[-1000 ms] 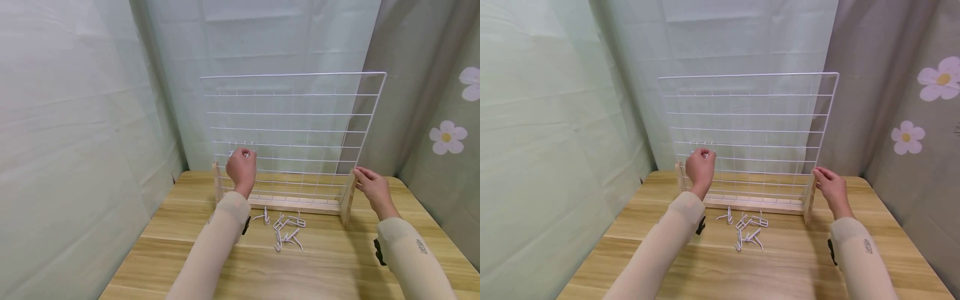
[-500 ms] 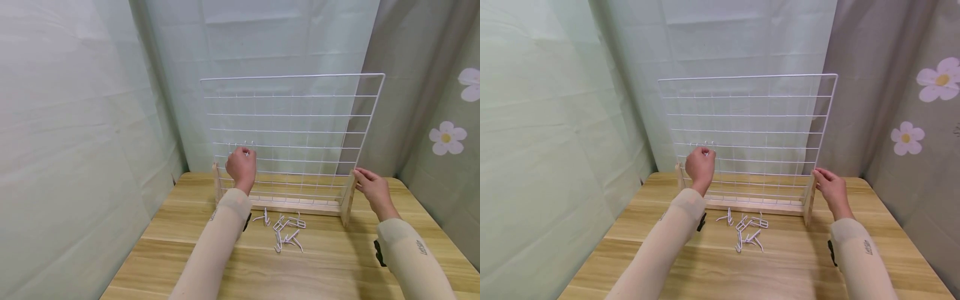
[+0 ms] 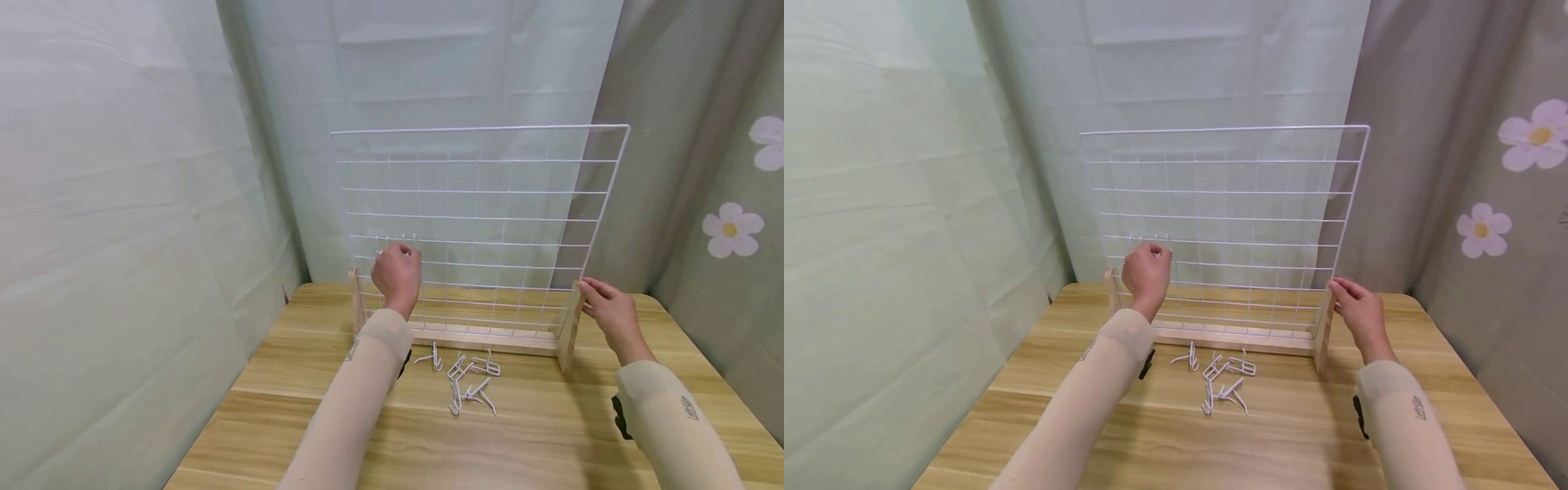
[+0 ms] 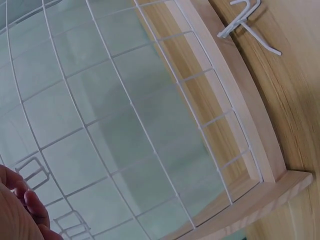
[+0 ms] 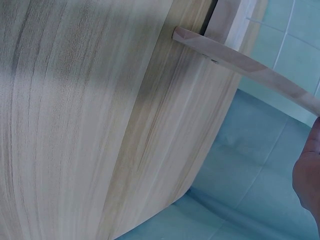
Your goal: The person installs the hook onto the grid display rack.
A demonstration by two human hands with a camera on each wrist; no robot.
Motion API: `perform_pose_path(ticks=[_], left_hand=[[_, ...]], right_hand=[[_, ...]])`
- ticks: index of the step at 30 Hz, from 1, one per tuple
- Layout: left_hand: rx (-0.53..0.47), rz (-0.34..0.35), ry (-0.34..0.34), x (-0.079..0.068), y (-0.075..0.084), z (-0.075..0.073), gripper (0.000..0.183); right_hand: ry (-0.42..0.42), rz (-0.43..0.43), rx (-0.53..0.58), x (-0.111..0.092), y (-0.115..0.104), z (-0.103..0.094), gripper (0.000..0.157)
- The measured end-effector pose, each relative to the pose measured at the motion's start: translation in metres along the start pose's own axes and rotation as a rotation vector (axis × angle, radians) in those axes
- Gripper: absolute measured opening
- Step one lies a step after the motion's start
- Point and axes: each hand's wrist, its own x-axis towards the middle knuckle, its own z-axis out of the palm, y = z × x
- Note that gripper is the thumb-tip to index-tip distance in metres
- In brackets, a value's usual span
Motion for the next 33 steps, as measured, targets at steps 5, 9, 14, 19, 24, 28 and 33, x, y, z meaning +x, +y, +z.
perform_pose_path(ticks=[5, 9, 14, 19, 24, 28, 33], left_hand=[[0.002, 0.008, -0.014, -0.001, 0.002, 0.0, 0.018], [0.018, 0.016, -0.01, -0.002, 0.003, 0.001, 0.017], [0.02, 0.019, 0.004, -0.004, 0.003, 0.0, 0.019], [0.019, 0.015, 0.0, -0.006, -0.001, 0.0, 0.019], [0.026, 0.028, 0.018, -0.009, -0.008, 0.002, 0.019], [0.014, 0.034, 0.026, -0.011, -0.012, 0.004, 0.018], [0.012, 0.027, 0.008, -0.015, -0.016, 0.005, 0.016]], right_hand=[[0.001, -0.006, 0.014, 0.0, 0.0, 0.0, 0.064], [0.004, -0.006, 0.034, -0.001, 0.0, 0.0, 0.062], [0.0, -0.021, 0.041, -0.001, 0.0, 0.0, 0.064], [-0.001, -0.025, 0.042, -0.001, -0.001, 0.001, 0.064], [0.0, -0.015, 0.039, 0.0, 0.0, 0.0, 0.063], [-0.002, -0.013, 0.032, 0.0, 0.001, 0.0, 0.063], [-0.003, -0.006, 0.029, -0.001, 0.0, -0.001, 0.063]])
